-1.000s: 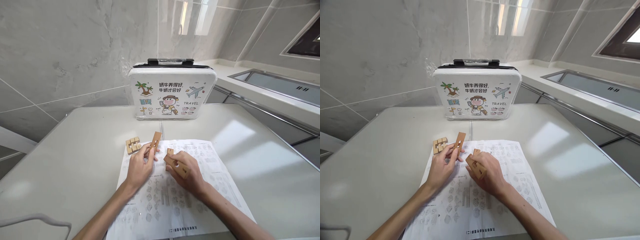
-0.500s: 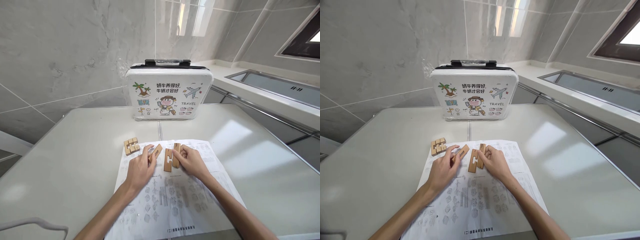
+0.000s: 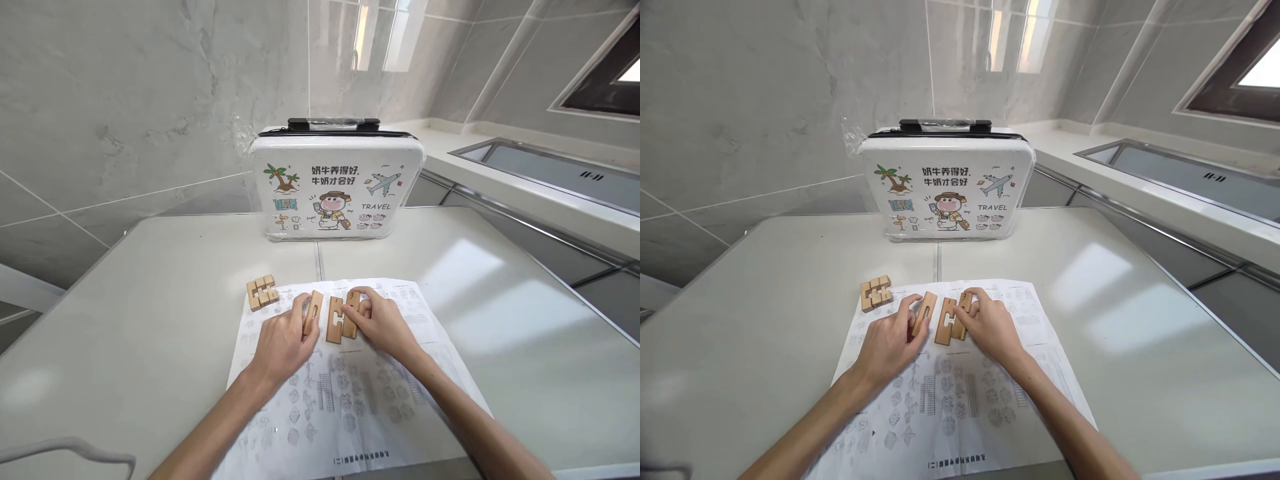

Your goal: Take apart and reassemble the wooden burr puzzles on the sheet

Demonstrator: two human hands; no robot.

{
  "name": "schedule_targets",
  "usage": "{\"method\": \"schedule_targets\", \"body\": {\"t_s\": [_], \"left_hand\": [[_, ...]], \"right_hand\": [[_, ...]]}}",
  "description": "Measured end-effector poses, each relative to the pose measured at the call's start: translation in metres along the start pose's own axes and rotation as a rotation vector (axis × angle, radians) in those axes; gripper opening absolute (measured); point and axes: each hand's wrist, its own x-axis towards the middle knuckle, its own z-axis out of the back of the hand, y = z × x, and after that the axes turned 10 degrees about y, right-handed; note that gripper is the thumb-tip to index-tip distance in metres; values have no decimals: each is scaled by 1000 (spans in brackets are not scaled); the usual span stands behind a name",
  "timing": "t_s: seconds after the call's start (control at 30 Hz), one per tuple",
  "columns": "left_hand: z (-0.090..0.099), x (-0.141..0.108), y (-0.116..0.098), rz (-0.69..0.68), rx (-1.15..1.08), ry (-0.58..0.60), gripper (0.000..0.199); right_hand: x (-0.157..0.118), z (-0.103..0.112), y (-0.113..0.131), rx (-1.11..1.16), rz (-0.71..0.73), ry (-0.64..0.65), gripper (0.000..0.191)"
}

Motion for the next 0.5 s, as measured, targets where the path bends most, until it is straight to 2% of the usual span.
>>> {"method": "schedule_targets", "body": {"t_s": [0.17, 0.5], "left_hand": [[0, 1, 2, -43, 85, -9, 33], [3, -1, 0, -128, 101, 36, 38]], "right_hand": [[-3, -3, 5, -75, -17, -2, 32], [-2, -20, 1, -345, 52, -74, 34]]}}
